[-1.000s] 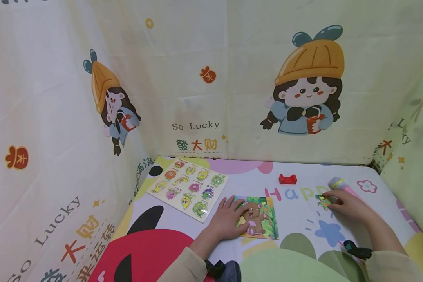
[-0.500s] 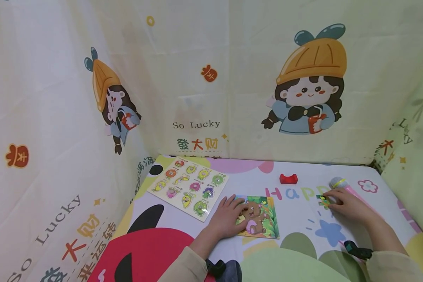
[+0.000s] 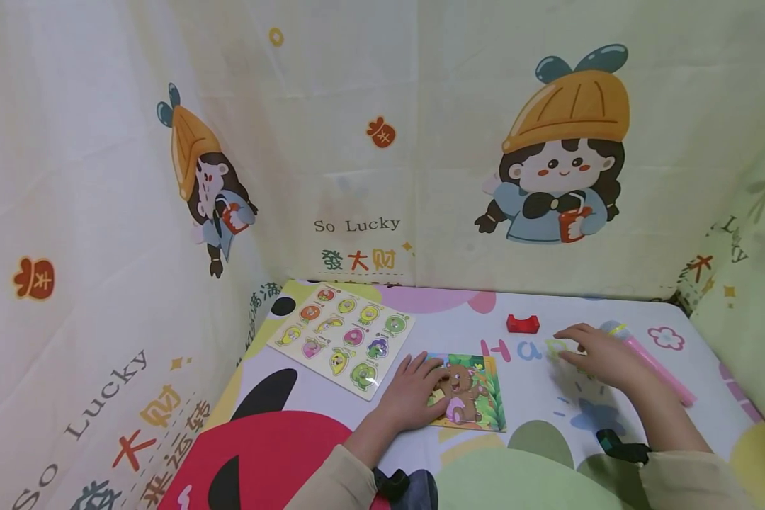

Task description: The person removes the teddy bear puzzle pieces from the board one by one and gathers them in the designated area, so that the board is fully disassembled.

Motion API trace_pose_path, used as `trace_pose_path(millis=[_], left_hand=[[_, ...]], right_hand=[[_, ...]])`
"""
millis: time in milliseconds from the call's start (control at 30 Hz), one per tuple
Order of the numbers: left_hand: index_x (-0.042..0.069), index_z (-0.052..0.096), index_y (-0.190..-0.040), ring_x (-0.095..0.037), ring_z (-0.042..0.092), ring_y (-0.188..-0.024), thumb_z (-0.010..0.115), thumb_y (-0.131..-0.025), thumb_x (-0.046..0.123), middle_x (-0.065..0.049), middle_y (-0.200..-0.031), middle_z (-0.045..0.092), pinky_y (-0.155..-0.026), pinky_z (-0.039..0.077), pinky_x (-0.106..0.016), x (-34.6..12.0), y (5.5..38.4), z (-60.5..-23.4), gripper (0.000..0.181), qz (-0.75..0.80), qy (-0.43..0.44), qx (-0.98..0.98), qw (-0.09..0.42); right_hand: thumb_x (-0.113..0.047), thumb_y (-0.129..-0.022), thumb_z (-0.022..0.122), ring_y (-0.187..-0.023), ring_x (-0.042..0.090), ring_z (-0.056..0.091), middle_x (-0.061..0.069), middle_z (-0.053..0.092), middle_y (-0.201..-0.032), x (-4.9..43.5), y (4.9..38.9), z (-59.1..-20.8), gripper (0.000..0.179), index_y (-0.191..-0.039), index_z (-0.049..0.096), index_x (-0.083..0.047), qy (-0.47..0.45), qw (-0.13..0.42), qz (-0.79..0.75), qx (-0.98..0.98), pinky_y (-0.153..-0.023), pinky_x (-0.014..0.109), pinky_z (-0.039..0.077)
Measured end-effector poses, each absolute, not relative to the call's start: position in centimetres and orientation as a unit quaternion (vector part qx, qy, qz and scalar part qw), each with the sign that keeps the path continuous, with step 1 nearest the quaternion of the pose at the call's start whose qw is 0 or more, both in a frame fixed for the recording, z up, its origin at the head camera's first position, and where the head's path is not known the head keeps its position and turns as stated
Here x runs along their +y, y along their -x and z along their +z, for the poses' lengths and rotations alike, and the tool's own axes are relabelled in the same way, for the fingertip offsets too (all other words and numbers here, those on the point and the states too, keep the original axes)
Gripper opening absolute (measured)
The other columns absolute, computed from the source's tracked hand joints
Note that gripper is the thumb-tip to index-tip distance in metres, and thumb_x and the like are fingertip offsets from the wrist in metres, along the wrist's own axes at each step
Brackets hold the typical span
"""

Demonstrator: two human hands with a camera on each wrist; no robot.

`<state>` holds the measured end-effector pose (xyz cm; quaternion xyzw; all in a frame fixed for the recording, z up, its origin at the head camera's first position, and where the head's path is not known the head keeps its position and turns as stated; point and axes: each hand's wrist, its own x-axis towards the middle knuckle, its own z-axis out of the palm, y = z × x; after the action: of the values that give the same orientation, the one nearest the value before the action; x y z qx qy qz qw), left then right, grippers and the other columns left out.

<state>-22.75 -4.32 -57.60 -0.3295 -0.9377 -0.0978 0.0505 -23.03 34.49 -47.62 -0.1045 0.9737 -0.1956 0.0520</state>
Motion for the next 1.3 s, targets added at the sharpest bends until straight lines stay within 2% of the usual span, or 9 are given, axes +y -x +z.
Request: trace_pose_path(millis=[200, 300, 433, 533, 700, 867, 1067, 1300], left_hand=[[0.045, 0.049, -0.138, -0.026, 0.024, -0.152, 0.040, -0.097, 0.062, 0.007, -0.156, 0.038, -0.122, 0.021, -0.055, -4.3, 22.8, -57.6, 0.045, -0.114, 0.337, -0.934, 0.044], [0.050, 0.046, -0.140, -0.026, 0.023, -0.152, 0.040, -0.097, 0.063, 0.007, -0.157, 0.036, -0.122, 0.020, -0.055, -4.3, 22.8, -57.6, 0.045, -0.116, 0.338, -0.933, 0.040], [0.054, 0.043, -0.142, -0.027, 0.023, -0.152, 0.040, -0.097, 0.063, 0.006, -0.159, 0.034, -0.122, 0.020, -0.056, -4.4, 22.6, -57.4, 0.046, -0.113, 0.345, -0.931, 0.034], [0.055, 0.041, -0.142, -0.028, 0.023, -0.152, 0.039, -0.098, 0.062, 0.005, -0.160, 0.034, -0.122, 0.021, -0.057, -4.5, 22.5, -57.2, 0.045, -0.111, 0.350, -0.929, 0.034], [0.057, 0.041, -0.142, -0.031, 0.024, -0.151, 0.038, -0.099, 0.061, 0.004, -0.160, 0.034, -0.121, 0.021, -0.058, -4.6, 22.5, -57.1, 0.042, -0.110, 0.357, -0.927, 0.041], [0.059, 0.039, -0.141, -0.031, 0.023, -0.152, 0.036, -0.100, 0.062, 0.004, -0.161, 0.033, -0.121, 0.021, -0.058, -4.5, 22.5, -56.9, 0.042, -0.099, 0.361, -0.926, 0.041], [0.059, 0.038, -0.142, -0.033, 0.023, -0.151, 0.035, -0.100, 0.061, 0.003, -0.161, 0.032, -0.120, 0.021, -0.059, -4.5, 22.5, -56.7, 0.041, -0.097, 0.366, -0.925, 0.040], [0.062, 0.033, -0.141, -0.032, 0.019, -0.153, 0.032, -0.101, 0.061, 0.003, -0.163, 0.028, -0.122, 0.016, -0.059, -4.6, 22.5, -56.9, 0.040, -0.091, 0.362, -0.927, 0.023]], right_hand=[[-0.030, -0.090, 0.071, -0.100, 0.031, 0.060, 0.021, 0.060, -0.126, 30.0, 23.2, -47.2, 0.046, -0.128, 0.062, -0.007, 0.135, 0.050, -0.225, 0.964, -0.080, 0.046, 0.059], [-0.029, -0.089, 0.072, -0.101, 0.030, 0.061, 0.018, 0.062, -0.124, 28.1, 23.4, -47.5, 0.044, -0.126, 0.064, -0.007, 0.139, 0.056, -0.237, 0.960, -0.080, 0.044, 0.059], [-0.027, -0.089, 0.073, -0.100, 0.028, 0.062, 0.014, 0.066, -0.120, 26.0, 23.6, -48.4, 0.038, -0.120, 0.067, -0.007, 0.147, 0.066, -0.246, 0.956, -0.081, 0.044, 0.059], [-0.026, -0.089, 0.072, -0.095, 0.024, 0.061, 0.010, 0.068, -0.111, 24.5, 23.8, -49.0, 0.032, -0.115, 0.068, -0.007, 0.158, 0.073, -0.253, 0.952, -0.081, 0.042, 0.058], [-0.025, -0.087, 0.075, -0.088, 0.018, 0.057, 0.003, 0.064, -0.098, 22.5, 23.9, -50.0, 0.028, -0.107, 0.069, -0.007, 0.174, 0.083, -0.261, 0.946, -0.082, 0.041, 0.056], [-0.028, -0.083, 0.079, -0.089, 0.016, 0.055, 0.002, 0.061, -0.099, 21.1, 23.9, -51.2, 0.032, -0.108, 0.069, -0.010, 0.169, 0.100, -0.252, 0.947, -0.086, 0.041, 0.056], [-0.030, -0.080, 0.081, -0.092, 0.015, 0.057, 0.002, 0.060, -0.103, 20.4, 23.8, -52.3, 0.036, -0.108, 0.067, -0.012, 0.156, 0.093, -0.241, 0.953, -0.093, 0.045, 0.055], [-0.026, -0.081, 0.081, -0.092, 0.016, 0.055, 0.003, 0.059, -0.103, 20.1, 23.9, -52.5, 0.037, -0.109, 0.064, -0.009, 0.140, 0.098, -0.263, 0.949, -0.093, 0.043, 0.055]])
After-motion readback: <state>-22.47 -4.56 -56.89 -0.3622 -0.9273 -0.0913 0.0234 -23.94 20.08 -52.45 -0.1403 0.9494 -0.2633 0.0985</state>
